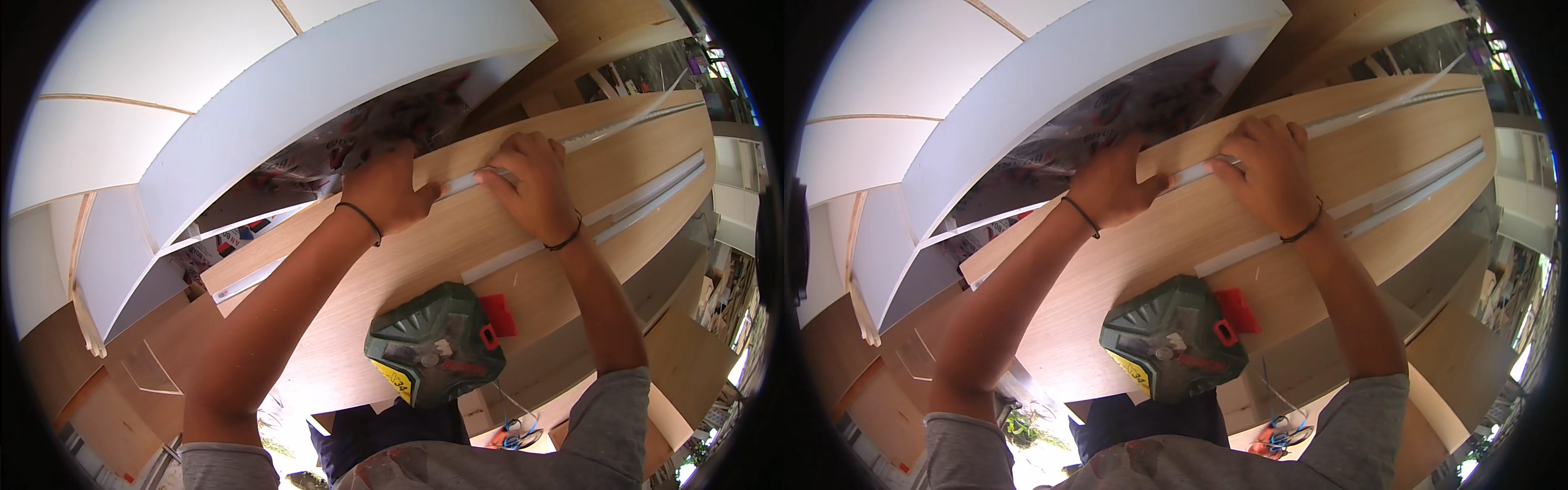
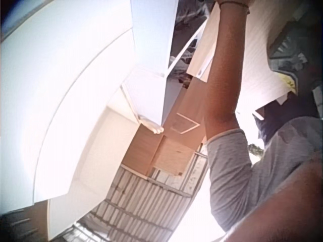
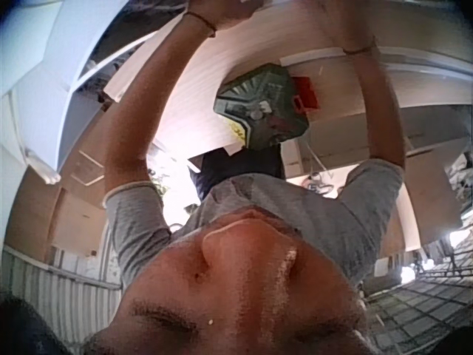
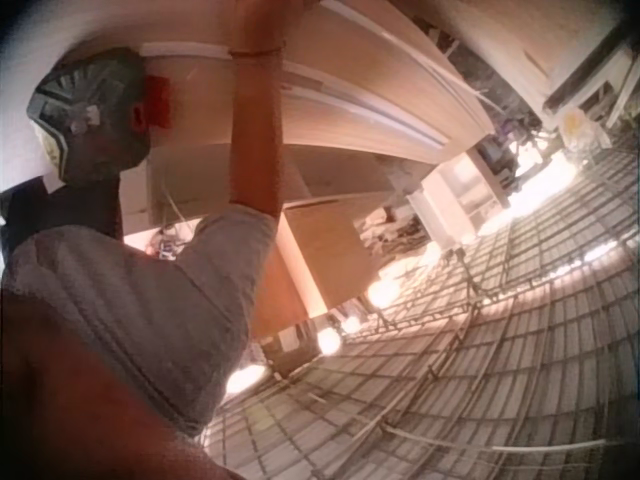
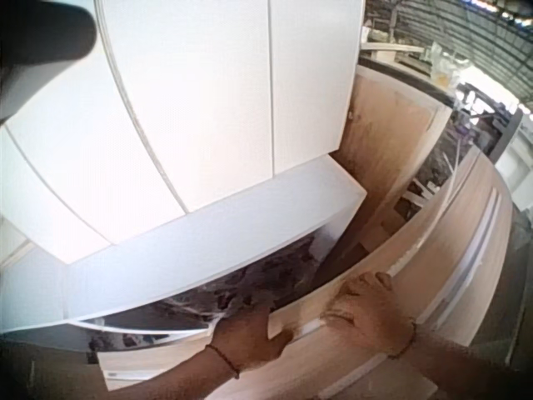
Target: The person measures a curved wooden panel using a tape measure and aligns a white LED strip along the edge. The person then measures and positions a second LED strip on a separate wooden component within a workshop environment.
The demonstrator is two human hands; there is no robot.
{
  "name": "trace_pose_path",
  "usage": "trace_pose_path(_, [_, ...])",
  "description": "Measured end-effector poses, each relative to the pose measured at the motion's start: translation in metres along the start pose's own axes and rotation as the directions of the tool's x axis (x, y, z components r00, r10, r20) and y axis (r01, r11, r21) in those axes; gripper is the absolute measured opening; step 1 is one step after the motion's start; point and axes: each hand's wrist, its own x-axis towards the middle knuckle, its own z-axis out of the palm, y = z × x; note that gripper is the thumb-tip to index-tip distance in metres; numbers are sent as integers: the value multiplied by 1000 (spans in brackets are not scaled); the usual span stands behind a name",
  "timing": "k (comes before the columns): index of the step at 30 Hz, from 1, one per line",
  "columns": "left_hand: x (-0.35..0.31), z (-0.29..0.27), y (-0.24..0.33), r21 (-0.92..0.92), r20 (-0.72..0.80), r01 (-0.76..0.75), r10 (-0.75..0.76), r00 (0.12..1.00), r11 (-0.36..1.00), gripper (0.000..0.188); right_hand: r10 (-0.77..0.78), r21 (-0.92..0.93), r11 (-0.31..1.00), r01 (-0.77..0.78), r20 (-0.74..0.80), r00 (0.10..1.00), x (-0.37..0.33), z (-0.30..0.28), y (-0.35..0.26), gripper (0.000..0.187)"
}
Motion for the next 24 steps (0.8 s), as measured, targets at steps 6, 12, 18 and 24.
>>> trace_pose_path(6, [0,-5,5,35,49,103,-105,993,994,61,339,-102,941,-324,328,881,36,-14,-25,43])
trace_pose_path(12, [2,4,4,53,38,85,-87,995,995,59,437,-331,894,-301,506,743,63,-25,-33,49])
trace_pose_path(18, [6,4,4,131,-87,62,-51,995,989,57,227,-261,954,-148,307,924,51,0,-15,59])
trace_pose_path(24, [17,-4,-20,-89,95,-101,109,989,991,62,300,-138,954,-267,462,835,57,-18,-7,63])
